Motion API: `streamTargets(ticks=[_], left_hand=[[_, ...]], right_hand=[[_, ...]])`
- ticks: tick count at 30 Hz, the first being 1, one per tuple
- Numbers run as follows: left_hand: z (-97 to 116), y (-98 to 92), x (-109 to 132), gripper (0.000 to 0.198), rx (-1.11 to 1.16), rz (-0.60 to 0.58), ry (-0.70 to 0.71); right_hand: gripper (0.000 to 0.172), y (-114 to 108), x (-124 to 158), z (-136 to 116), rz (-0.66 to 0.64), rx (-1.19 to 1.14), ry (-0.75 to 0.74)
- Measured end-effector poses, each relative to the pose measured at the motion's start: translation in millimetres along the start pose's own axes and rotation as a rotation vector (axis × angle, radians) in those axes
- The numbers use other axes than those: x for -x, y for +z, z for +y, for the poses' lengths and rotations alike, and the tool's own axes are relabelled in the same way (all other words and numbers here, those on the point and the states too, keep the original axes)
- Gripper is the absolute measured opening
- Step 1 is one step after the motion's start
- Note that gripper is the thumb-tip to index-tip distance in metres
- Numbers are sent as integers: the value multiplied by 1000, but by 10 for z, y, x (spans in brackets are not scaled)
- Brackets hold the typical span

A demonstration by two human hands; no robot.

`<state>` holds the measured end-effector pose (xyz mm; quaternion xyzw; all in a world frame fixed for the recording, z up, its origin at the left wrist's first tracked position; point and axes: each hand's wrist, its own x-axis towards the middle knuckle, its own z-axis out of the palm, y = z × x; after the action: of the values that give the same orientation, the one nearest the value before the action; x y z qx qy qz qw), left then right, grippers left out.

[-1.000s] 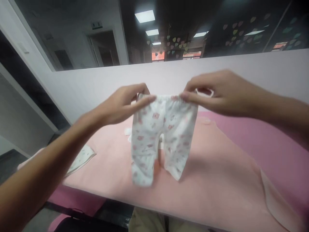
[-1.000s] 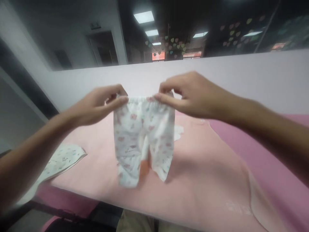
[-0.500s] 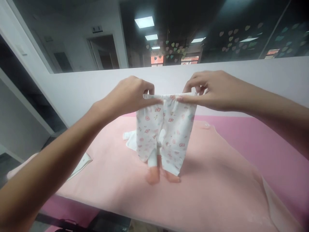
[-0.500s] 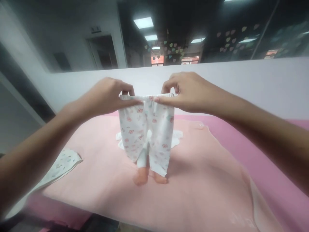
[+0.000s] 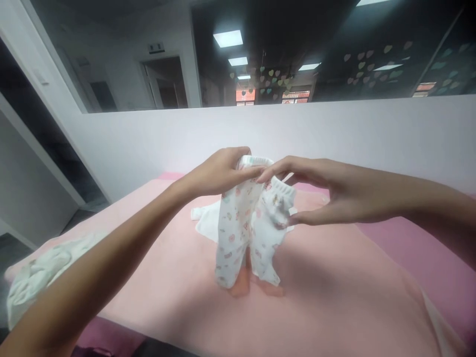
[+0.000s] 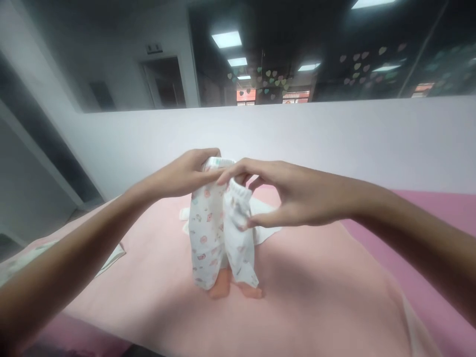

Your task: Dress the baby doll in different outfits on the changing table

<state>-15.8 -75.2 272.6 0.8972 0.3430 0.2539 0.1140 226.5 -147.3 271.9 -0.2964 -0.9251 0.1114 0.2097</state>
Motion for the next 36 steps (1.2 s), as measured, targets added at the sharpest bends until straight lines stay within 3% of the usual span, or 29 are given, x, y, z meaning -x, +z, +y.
streamTargets(ticks=[3,5,8,10,14,21,26,32,36], left_hand=[[3,-17,44,36,51,-66,17],[0,-40,55,34,80,-95,40],[-12,-72,58,31,141,-97,74],[-26,-83,63,29,181,-73,83],[-66,-46,78,30,261,28,87],[-71,134,77,43,489,165,72],[-6,185,138,47,518,187,67],[43,255,190,40,545,276,100],[66,283,188,36,570,379,145]], right_hand=[[40,9,12,84,24,71,-49],[26,22,-1,99,110,174,-119],[9,43,-53,53,245,323,-263],[6,58,-96,6,251,364,-294],[18,102,-178,-1,192,398,-133],[36,201,-328,69,382,524,79],[44,208,-397,-11,428,484,181],[28,204,-374,7,554,443,139],[36,113,-383,-11,412,341,188]])
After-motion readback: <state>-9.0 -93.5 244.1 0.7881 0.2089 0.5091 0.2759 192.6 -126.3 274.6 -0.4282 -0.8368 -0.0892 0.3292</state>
